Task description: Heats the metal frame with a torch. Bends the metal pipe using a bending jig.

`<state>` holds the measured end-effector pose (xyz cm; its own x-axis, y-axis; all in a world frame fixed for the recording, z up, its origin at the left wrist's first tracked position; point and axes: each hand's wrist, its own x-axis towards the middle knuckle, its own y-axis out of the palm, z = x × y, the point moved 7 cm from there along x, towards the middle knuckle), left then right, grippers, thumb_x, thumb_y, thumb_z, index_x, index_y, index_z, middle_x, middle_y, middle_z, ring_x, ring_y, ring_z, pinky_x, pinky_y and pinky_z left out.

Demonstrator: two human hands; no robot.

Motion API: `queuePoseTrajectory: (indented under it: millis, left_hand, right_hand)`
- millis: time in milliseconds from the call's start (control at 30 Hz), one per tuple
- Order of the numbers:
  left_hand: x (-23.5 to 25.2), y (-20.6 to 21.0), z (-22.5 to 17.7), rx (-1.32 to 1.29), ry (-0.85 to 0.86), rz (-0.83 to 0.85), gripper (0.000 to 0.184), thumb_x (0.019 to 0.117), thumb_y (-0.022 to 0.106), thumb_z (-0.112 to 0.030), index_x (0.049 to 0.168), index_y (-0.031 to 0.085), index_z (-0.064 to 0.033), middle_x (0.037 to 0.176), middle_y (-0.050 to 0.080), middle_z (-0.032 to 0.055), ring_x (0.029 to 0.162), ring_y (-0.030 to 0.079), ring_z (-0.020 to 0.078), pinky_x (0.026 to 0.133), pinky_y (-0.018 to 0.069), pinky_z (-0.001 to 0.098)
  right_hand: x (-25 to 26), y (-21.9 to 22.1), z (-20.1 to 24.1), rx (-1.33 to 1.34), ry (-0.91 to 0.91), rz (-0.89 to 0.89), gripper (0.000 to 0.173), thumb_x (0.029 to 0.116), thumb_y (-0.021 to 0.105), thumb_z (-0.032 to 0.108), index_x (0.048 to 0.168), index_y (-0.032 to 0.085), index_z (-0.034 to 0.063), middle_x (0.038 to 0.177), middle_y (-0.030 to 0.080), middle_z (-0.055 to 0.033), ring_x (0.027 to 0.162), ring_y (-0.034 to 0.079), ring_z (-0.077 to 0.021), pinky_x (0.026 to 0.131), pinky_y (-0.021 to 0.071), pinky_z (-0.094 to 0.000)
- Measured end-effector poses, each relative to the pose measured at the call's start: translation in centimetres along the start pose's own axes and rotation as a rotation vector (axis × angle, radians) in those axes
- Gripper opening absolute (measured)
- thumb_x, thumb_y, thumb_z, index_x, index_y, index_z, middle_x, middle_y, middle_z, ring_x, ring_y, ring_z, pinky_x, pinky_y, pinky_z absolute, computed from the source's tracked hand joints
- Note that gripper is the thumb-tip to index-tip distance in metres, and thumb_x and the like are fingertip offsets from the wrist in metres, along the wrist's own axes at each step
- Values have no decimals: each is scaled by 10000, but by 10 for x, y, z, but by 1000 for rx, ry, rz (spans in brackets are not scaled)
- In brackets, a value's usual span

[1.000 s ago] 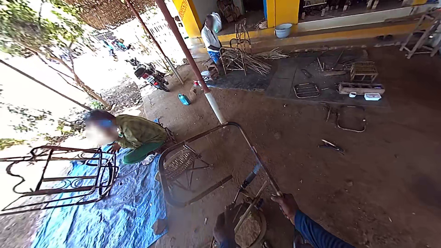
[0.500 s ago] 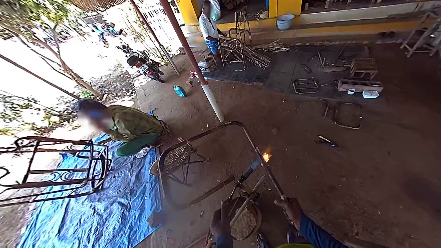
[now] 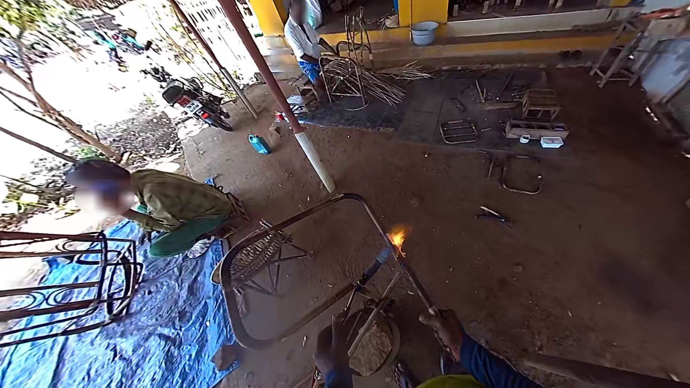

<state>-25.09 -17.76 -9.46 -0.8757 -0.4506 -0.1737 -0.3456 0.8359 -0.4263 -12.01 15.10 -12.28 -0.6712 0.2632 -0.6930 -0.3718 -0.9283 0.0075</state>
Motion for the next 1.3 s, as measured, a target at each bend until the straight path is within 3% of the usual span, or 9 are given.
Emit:
queuePoseTrajectory:
  millis: [133,367,633,833,1033,1300]
  left_hand:
    - [14,8,8,-27,83,82,361,1002,684,-307,1229,680,-27,848,725,126,662,694,209,642,603,440]
    - [14,13,10,2,138,113,401,1036,619,-343,1290,652,-34,853,724,134,657,703,224,623,612,451]
    - [14,14,12,-2,161,104,382,1030,629,-315,1273,656,-22,878,735,139,680,722,234,645,627,466]
    - [12,14,12,-33,139,103,374,1019,656,-301,1272,663,-25,855,731,130,642,708,214,604,619,439]
    - [15,14,13,-41,145,134,355,1020,660,-271,1265,663,-13,850,731,132,622,702,201,581,617,418]
    - [20,10,6,57,164,207,361,1018,653,-313,1236,682,-27,847,736,113,658,707,207,626,613,442]
  right_hand:
    - [0,5,8,12,13,20,381,874,794,415,763,587,114,504,409,14,377,369,-102,372,340,-273]
    - [13,15,33,17,11,22,355,880,782,408,799,587,122,516,416,13,374,376,-104,365,347,-273]
    - [27,26,55,32,-11,20,312,901,754,369,811,596,115,530,421,11,386,377,-105,371,344,-273]
    - [20,26,53,52,14,31,313,915,745,354,789,574,124,517,393,23,373,352,-93,357,328,-262]
    - [5,15,26,111,47,72,354,919,750,371,769,544,126,501,375,25,360,335,-86,346,323,-256]
    - [-25,0,-9,147,60,60,385,911,748,386,724,520,139,495,367,29,362,324,-81,351,311,-251]
